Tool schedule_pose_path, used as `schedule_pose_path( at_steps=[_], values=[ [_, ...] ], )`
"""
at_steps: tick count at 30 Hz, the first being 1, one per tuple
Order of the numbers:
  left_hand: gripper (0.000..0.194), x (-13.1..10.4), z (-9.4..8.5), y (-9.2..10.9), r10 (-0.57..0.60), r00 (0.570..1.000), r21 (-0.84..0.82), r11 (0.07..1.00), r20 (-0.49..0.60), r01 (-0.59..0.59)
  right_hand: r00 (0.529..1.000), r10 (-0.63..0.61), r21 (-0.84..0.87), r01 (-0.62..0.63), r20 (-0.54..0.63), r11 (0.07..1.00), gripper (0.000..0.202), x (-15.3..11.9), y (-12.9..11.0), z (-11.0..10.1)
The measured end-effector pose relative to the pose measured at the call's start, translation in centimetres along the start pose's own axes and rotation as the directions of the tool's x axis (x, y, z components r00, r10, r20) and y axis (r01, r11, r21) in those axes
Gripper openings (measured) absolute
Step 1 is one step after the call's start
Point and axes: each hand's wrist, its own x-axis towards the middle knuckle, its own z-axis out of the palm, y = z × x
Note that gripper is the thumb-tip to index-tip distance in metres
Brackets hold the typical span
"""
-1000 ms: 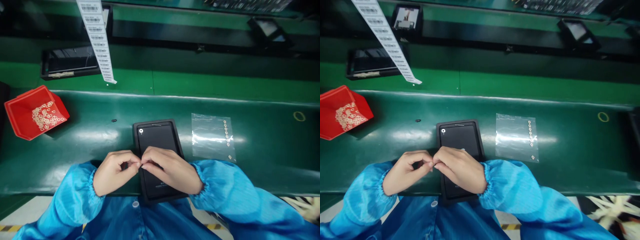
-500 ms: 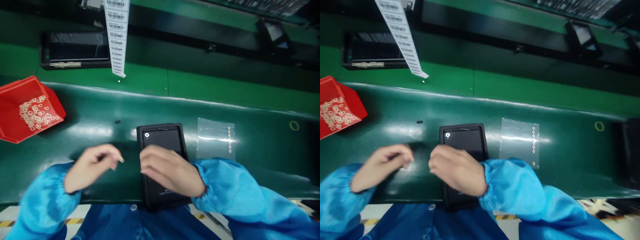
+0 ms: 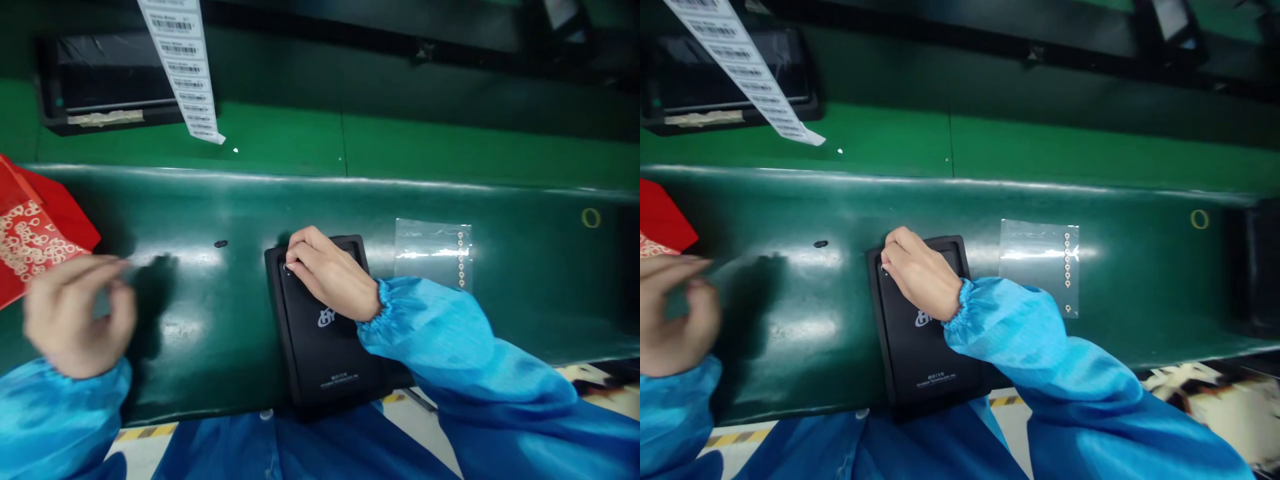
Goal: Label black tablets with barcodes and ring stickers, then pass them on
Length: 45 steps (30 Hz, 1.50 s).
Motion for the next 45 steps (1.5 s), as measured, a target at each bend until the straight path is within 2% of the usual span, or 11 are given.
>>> schedule_pose_path(
  at_steps=[1,3,5,7,12,17,22,28,34,40,45],
  values=[
    [0.033,-0.3,1.3,1.5,0.213,0.971,0.049,0.974,0.105,-0.219,1.000,-0.005,-0.027,0.005,-0.002,1.000,0.012,0.0,-0.1,0.1],
    [0.028,-0.9,3.8,4.6,0.487,0.820,-0.025,0.863,0.299,-0.504,1.000,-0.003,-0.061,0.002,-0.016,0.998,0.012,-0.1,-0.2,0.4],
    [0.031,-1.1,6.0,7.1,0.576,0.710,-0.080,0.796,0.407,-0.600,0.998,0.003,-0.075,-0.008,-0.064,0.997,0.011,-0.2,-0.3,0.7],
    [0.038,-1.1,7.6,8.7,0.587,0.670,-0.089,0.778,0.454,-0.622,0.992,0.003,-0.047,-0.009,-0.127,0.999,0.018,-0.4,-0.3,0.9],
    [0.053,-0.4,9.5,9.0,0.537,0.668,-0.081,0.806,0.515,-0.586,0.972,0.058,0.217,-0.007,-0.228,0.976,0.041,-2.8,0.4,0.2],
    [0.054,-0.5,9.5,9.7,0.517,0.675,-0.028,0.804,0.526,-0.594,0.973,-0.001,0.095,0.024,-0.229,0.995,0.036,-9.5,-0.3,0.3],
    [0.053,-1.5,9.3,10.4,0.501,0.671,0.038,0.786,0.546,-0.618,0.988,-0.151,-0.009,0.151,0.006,0.988,0.041,-15.3,-2.4,2.7],
    [0.067,-2.0,9.5,8.7,0.541,0.695,-0.092,0.815,0.474,-0.572,0.963,-0.203,-0.288,0.248,0.176,0.925,0.070,-16.7,-3.8,5.4],
    [0.049,-2.0,9.4,8.9,0.519,0.746,-0.174,0.851,0.417,-0.495,0.991,-0.098,-0.359,0.061,-0.087,0.931,0.058,-10.8,0.8,4.2],
    [0.035,-1.9,9.5,8.6,0.487,0.804,-0.205,0.873,0.342,-0.442,0.945,0.102,-0.302,-0.200,-0.311,0.932,0.035,2.4,11.1,-2.9],
    [0.032,-3.0,9.5,8.4,0.405,0.843,-0.264,0.908,0.353,-0.326,0.880,0.236,-0.111,-0.305,-0.412,0.946,0.032,10.3,11.1,-5.6]
  ],
)
